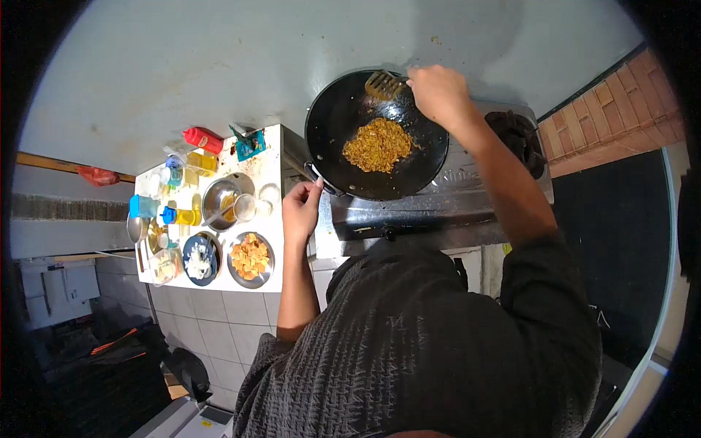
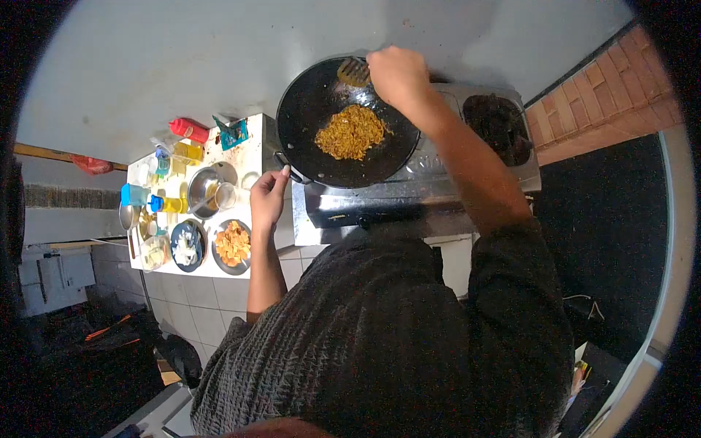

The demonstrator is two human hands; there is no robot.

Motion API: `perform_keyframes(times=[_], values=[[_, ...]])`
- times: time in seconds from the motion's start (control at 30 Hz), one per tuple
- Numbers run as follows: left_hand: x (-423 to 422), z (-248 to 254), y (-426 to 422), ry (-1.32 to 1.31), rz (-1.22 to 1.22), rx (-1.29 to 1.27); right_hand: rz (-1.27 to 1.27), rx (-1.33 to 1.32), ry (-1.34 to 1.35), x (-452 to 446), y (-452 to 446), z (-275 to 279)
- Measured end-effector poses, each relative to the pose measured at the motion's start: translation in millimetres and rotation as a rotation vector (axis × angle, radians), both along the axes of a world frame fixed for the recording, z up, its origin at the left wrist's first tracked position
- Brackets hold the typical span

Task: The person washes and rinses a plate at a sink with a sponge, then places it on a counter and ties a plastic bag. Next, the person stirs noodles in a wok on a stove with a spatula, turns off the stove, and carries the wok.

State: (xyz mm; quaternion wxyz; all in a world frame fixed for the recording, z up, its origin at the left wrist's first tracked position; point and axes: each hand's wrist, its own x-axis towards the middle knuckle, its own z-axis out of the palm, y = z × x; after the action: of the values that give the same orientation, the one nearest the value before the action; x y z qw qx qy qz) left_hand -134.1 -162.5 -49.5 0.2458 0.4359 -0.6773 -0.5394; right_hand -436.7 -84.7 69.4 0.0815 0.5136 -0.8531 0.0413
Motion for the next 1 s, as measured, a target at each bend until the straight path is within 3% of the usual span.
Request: perform_keyframes(times=[0.1, 0.2, 0.47, 0.53, 0.63, 0.77, 0.87, 1.0], values=[[2.4, -5.9, -3.6, 0.015, -0.017, 0.01, 0.139, -0.015, -0.089, -1.3, -3.4, -23.1], [2.1, -6.9, -3.2, 0.011, -0.015, -0.027, 0.22, 0.007, -0.167, 16.2, 3.3, -11.3], [3.9, -3.2, -8.1, 0.036, 0.009, 0.001, -0.009, -0.146, 0.01, 10.0, -3.9, -8.8], [8.1, -7.2, -9.5, 0.022, -0.03, 0.007, 0.097, -0.229, -0.024, 12.0, -6.3, -20.2], [8.7, -8.2, -11.4, 0.049, -0.044, 0.036, 0.185, -0.124, -0.057, 22.9, -1.5, -18.2], [10.9, -8.5, -12.6, 0.054, -0.02, 0.001, 0.113, -0.065, -0.082, 20.6, -0.9, 3.1], [14.2, -9.5, -10.5, 0.046, -0.006, 0.03, 0.134, -0.175, -0.028, 12.8, -5.6, -2.9], [17.6, -5.9, -1.6, 0.068, 0.015, 0.068, 0.29, -0.133, -0.118, 16.9, -6.5, -14.3]])
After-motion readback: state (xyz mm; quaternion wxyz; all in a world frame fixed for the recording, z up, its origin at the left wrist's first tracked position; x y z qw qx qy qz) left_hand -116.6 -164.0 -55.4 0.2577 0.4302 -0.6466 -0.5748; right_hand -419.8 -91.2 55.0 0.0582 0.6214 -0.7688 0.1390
